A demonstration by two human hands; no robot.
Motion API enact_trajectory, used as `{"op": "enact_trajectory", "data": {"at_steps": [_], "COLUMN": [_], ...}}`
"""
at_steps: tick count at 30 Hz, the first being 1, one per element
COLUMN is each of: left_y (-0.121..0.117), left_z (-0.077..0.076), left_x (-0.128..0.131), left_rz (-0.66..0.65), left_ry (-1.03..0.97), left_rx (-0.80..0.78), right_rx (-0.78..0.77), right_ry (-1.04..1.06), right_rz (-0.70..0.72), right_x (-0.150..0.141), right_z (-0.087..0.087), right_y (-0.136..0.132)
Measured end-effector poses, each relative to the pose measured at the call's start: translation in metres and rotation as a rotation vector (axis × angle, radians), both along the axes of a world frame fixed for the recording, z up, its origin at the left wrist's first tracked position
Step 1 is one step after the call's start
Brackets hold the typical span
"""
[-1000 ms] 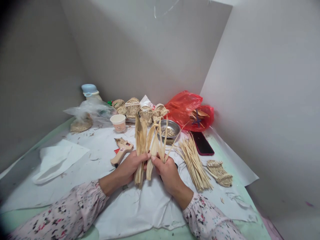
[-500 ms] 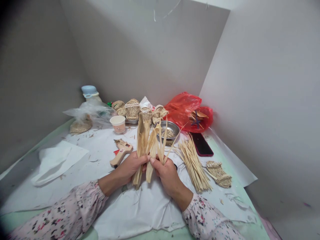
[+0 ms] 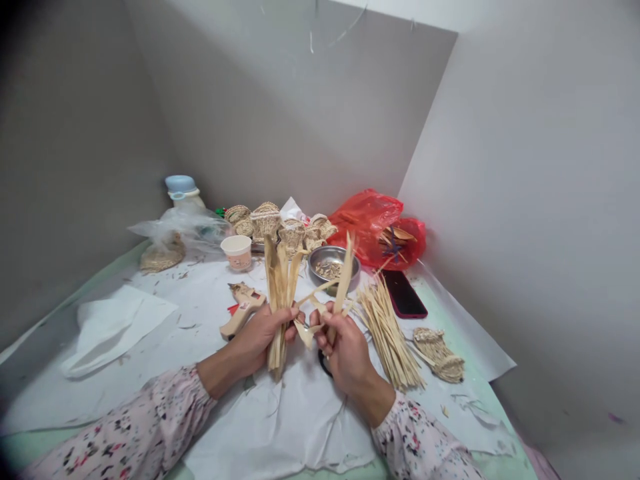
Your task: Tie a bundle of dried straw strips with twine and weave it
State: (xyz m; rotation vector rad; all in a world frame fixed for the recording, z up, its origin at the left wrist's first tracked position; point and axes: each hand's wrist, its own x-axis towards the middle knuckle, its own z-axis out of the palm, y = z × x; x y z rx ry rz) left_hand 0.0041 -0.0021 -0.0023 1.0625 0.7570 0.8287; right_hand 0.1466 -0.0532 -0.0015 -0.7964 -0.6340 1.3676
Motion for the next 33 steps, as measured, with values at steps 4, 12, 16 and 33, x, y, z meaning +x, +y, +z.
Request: {"op": "enact_trajectory", "data": {"at_steps": [4, 12, 16, 33], "left_y": [0.001, 0.001, 0.002, -0.002], "left_z": [0.002, 0.004, 0.002, -0.003], "left_x": [0.000, 0.000, 0.000, 0.000], "left_rz": [0.078, 0.117, 0.138, 0.016], "left_ry": [-0.018, -0.023, -0.067, 0.055], "left_rx": [-0.056, -0.072, -0.036, 0.157], "right_rx": [0.149, 0.447, 0.411, 0.101], "right_ry": [0.060, 0.099, 0.160, -0.710], "right_rz": [-0.050, -0.307, -0.252, 0.286], "right_x": [0.015, 0.053, 0.063, 0.005], "right_z": [0.042, 0.119, 0.118, 0.009], "right_y": [-0.010, -0.051, -0.043, 0.004]}}
